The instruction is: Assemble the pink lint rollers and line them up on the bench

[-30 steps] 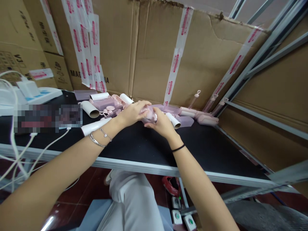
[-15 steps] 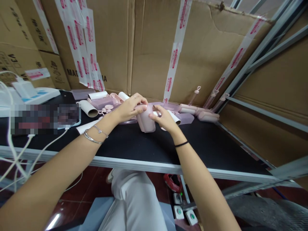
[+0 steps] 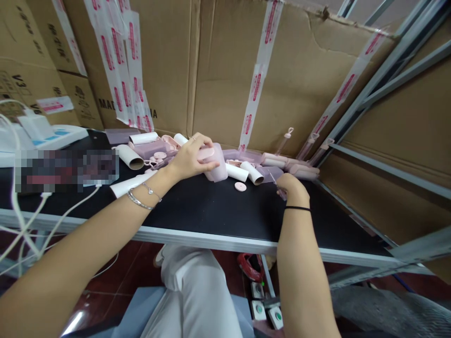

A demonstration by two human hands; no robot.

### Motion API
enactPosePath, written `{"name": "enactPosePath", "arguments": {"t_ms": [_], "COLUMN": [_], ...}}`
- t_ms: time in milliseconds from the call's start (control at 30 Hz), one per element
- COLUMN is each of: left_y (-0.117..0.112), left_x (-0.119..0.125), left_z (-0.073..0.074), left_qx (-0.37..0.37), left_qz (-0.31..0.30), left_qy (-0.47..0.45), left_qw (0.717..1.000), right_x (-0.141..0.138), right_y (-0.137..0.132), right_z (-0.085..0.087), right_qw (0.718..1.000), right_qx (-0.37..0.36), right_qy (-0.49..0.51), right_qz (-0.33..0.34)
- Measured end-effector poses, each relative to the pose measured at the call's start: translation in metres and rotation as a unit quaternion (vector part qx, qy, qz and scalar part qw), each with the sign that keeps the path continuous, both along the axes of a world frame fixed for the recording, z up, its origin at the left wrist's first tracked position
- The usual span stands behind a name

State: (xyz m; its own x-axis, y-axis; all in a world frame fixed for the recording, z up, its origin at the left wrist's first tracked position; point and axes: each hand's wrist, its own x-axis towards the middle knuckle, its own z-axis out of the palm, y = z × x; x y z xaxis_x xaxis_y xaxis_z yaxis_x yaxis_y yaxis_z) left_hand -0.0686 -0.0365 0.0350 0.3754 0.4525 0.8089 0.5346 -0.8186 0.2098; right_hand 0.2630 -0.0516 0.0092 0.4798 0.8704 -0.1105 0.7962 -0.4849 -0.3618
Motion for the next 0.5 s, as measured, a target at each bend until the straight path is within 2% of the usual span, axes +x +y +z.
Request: {"name": "enactPosePath", "arguments": {"t_ms": [133,267,333,433,500], "left_y": [0.01,0.023,0.027,0.028,0.026], "left_x": [-0.006,-0.012,-0.012,-0.008,-0.003], "left_z": [0.0,0.004,0.006,0.005,0.002], "left_qx": [0.034,0.036,-0.003,-0.122,-0.194], "left_qz": [0.01,-0.026,-0.07,-0.161,-0.197], "left_qy": [-0.184,-0.359,-0.421,-0.48,-0.502], "left_qw": [0.982,0.932,0.904,0.854,0.82], "right_x": [-0.006,-0.014,-0.017,-0.018,-0.023], "right_y": [0.002,-0.002,-0.007,-0.014,-0.016], "right_z": [0.001,0.004,0.005,0.008,0.012], "right_qw": [0.996,0.994,0.992,0.991,0.998], "right_qx": [-0.081,-0.101,-0.118,-0.127,-0.054], "right_qy": [-0.011,-0.006,0.017,0.048,0.019], "right_qz": [0.029,0.048,0.039,0.02,0.001]}}
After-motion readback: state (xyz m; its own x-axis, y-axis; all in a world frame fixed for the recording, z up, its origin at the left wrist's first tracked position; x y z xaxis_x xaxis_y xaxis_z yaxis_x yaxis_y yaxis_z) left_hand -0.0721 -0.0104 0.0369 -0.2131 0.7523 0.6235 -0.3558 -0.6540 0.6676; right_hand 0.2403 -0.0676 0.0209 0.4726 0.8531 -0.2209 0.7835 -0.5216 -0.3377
